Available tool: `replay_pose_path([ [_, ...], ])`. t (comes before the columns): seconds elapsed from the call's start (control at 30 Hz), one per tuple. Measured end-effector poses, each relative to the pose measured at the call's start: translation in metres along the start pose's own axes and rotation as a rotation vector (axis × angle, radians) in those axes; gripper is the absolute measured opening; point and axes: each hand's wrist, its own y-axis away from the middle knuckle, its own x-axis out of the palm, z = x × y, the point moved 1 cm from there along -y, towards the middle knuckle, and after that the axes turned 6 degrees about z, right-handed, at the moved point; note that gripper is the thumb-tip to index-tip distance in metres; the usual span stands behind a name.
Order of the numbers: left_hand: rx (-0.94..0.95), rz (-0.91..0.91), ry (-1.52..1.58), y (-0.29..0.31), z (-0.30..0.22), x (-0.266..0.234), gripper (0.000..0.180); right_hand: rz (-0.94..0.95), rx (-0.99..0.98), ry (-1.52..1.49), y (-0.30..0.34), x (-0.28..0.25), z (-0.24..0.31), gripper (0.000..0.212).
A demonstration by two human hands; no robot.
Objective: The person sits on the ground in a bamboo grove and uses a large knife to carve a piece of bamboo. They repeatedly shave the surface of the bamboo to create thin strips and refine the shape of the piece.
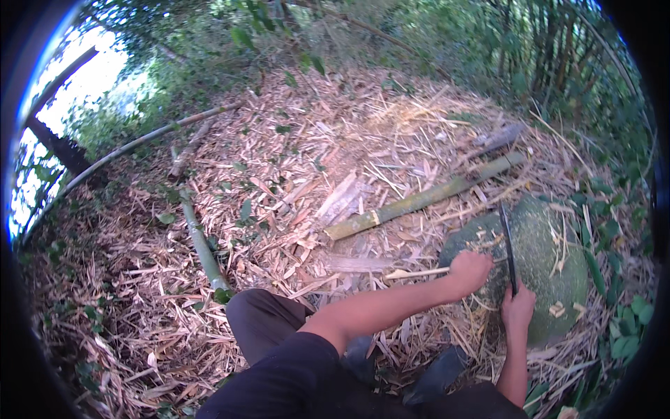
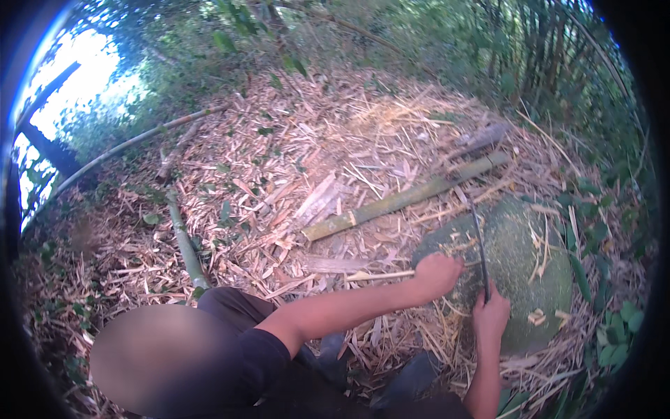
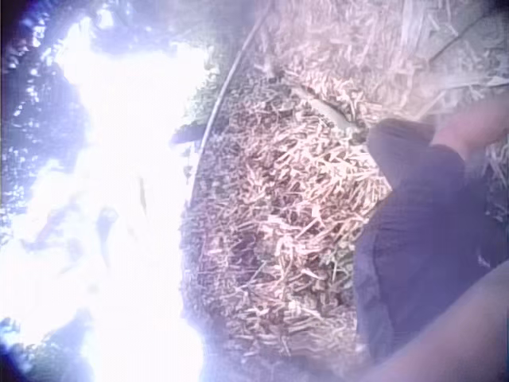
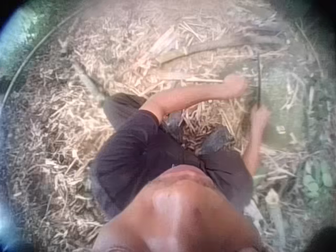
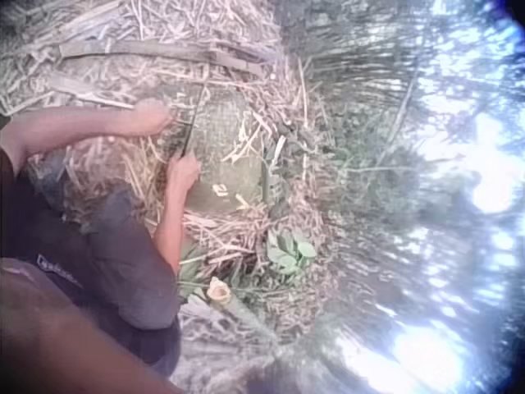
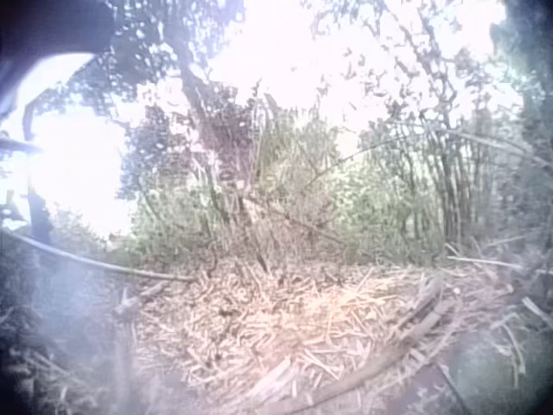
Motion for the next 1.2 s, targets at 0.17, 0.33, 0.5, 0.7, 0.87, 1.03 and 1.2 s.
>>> replay_pose_path([
  [0.17,0.032,-0.035,0.014,-0.010,-0.010,0.003,0.030,0.021,0.075,-0.039,-0.005,-0.002,-0.019,0.031],
  [0.33,0.010,-0.041,0.057,-0.005,-0.007,0.010,0.031,-0.022,0.009,0.009,0.001,0.000,-0.015,0.031],
  [0.5,0.005,-0.055,0.047,-0.007,-0.009,0.013,0.032,-0.058,-0.005,-0.092,-0.002,-0.001,-0.013,0.024],
  [0.7,-0.016,-0.056,0.090,-0.007,-0.006,0.015,0.032,-0.050,-0.021,-0.089,0.001,-0.010,0.001,0.024],
  [0.87,0.009,-0.067,0.098,-0.004,-0.008,0.007,0.032,-0.041,-0.028,-0.049,-0.003,-0.010,-0.006,0.021],
  [1.03,0.029,-0.120,0.087,-0.003,-0.004,0.016,0.033,-0.033,-0.035,-0.095,0.000,-0.007,-0.005,0.022],
  [1.2,0.005,-0.112,0.142,-0.002,-0.004,0.017,0.035,-0.110,-0.080,-0.061,0.001,-0.001,-0.011,0.025],
])
